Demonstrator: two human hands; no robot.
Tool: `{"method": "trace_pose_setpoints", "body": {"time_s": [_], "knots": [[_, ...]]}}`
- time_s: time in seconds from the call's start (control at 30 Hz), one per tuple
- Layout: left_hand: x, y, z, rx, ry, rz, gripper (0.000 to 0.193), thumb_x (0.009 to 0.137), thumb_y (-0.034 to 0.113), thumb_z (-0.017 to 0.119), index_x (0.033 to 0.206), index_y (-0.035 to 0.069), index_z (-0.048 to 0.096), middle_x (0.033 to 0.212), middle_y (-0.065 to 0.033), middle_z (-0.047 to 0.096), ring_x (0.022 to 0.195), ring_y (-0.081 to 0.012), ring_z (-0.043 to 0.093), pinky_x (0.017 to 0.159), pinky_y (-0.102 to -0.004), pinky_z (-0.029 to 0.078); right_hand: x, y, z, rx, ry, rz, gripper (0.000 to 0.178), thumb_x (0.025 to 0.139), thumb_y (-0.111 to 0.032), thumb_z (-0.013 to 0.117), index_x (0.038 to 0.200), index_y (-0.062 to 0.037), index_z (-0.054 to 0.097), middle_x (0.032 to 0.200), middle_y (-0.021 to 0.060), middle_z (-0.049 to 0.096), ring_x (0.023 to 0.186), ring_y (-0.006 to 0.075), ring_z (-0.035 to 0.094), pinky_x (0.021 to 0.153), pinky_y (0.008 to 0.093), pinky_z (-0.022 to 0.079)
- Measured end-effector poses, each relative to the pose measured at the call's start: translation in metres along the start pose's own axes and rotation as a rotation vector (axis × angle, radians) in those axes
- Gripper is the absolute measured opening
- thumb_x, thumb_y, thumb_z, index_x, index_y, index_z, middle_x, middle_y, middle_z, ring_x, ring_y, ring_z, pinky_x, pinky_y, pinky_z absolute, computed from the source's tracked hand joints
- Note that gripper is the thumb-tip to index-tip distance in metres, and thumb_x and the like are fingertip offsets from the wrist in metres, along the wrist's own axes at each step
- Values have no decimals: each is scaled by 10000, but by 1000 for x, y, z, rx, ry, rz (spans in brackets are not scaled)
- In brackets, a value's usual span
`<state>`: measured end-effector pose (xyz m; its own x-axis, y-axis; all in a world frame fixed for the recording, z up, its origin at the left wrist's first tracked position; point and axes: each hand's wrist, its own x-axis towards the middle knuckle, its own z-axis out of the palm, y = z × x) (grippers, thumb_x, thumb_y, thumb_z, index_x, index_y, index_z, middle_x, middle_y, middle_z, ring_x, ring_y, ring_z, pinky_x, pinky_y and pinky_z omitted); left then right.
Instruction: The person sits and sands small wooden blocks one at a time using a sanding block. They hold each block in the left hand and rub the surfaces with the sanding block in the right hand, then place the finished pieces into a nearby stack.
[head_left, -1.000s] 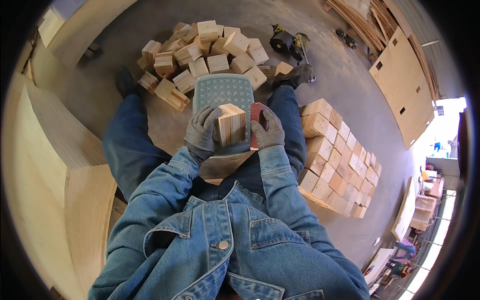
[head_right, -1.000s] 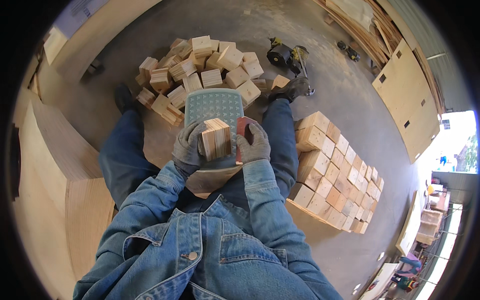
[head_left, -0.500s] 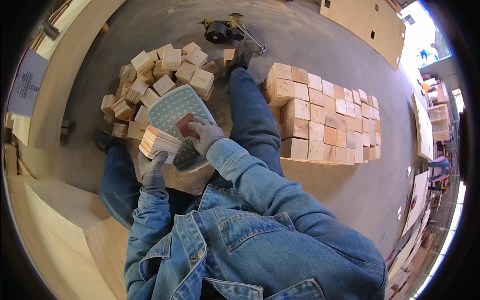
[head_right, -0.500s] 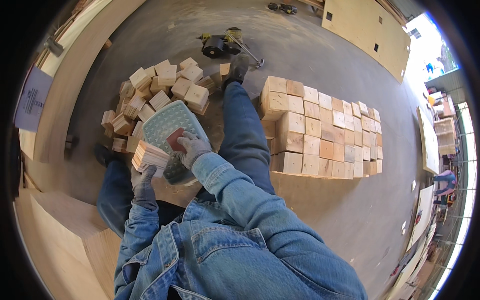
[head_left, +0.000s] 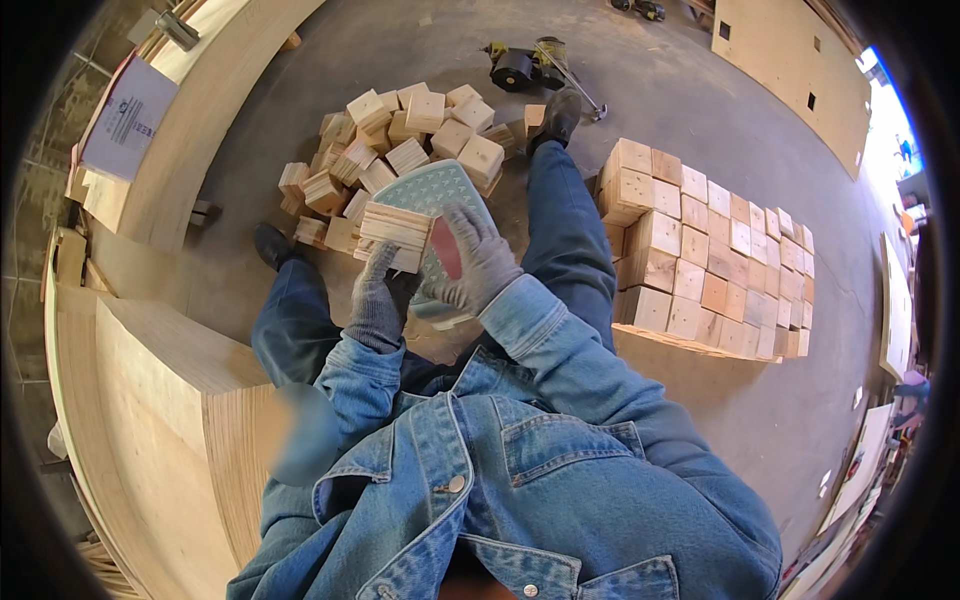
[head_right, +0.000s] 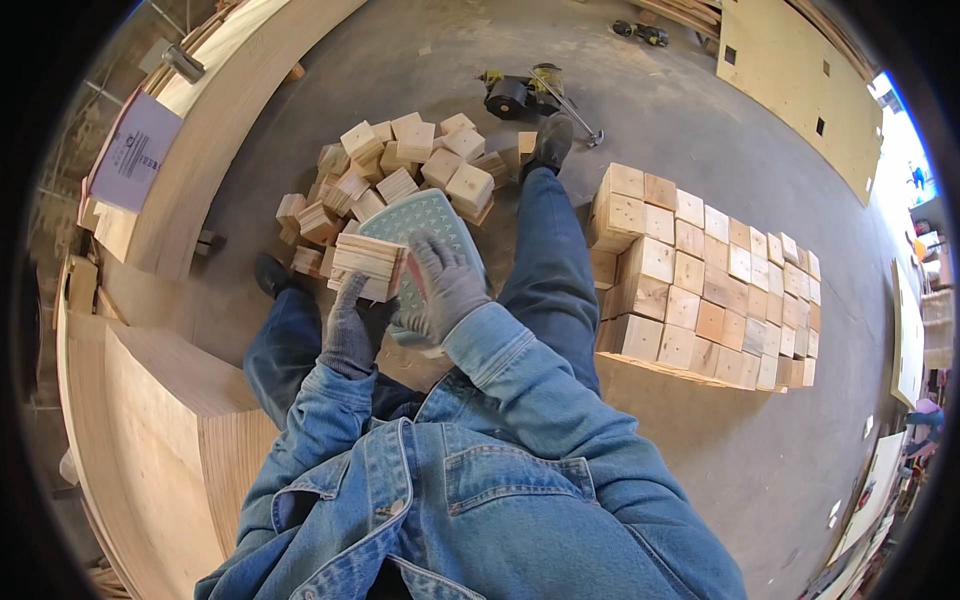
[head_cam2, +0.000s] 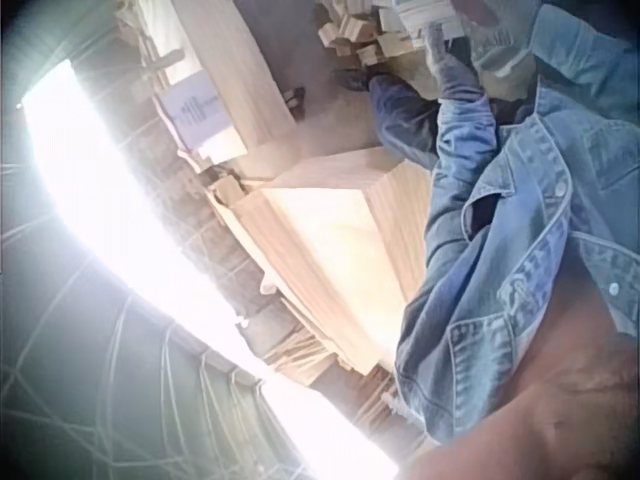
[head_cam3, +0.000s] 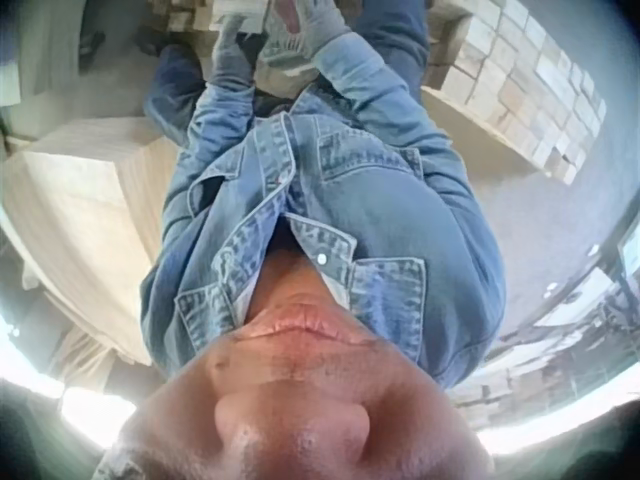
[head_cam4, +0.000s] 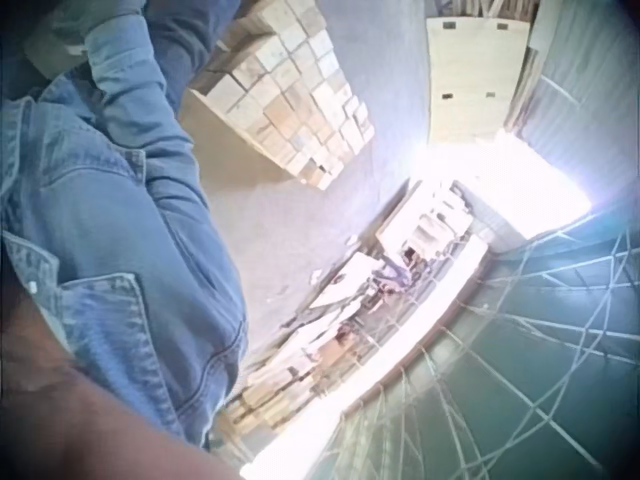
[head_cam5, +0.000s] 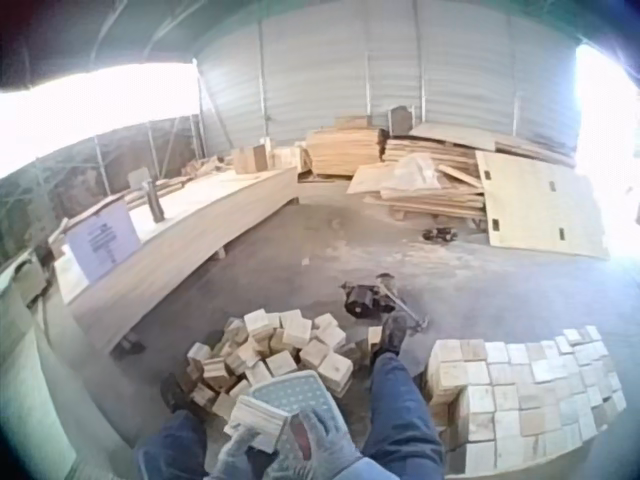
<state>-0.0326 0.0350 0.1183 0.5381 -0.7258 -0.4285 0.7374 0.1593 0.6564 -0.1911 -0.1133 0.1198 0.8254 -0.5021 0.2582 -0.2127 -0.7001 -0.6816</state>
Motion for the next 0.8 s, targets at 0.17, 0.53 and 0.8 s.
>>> {"method": "trace_pose_setpoints", "body": {"time_s": [0.17, 0.53, 0.8], "knots": [[-16, -5, 16, -9, -116, -42, 538, 1026, 304, 708, 1466, 38, 547, 1303, -139, 687, 1136, -292, 693, 970, -460, 593, 3, -25, 5, -74, -107, 90, 1177, 733, -400, 882, 1677, -78, 256, 1661, 202, 387, 1462, 427, 451, 1229, 487, 359], [-28, 12, 43, -66, -282, -58, 554, 1064, 279, 659, 1530, 29, 494, 1481, -163, 597, 1341, -304, 602, 1169, -455, 482, 17, -8, 11, 203, 245, 29, 1040, 807, -260, 877, 1640, -5, 308, 1575, 252, 476, 1433, 424, 494, 1223, 461, 396], [10, 1, 20, 95, -127, 44, 310, 1037, 278, 706, 1283, 91, 717, 1202, -86, 745, 1122, -264, 696, 1052, -446, 534, 20, 51, -87, 1131, 777, 251, 989, 791, 58, 881, 1601, 30, 315, 1441, 172, 584, 1264, 251, 635, 1046, 352, 574]]}}
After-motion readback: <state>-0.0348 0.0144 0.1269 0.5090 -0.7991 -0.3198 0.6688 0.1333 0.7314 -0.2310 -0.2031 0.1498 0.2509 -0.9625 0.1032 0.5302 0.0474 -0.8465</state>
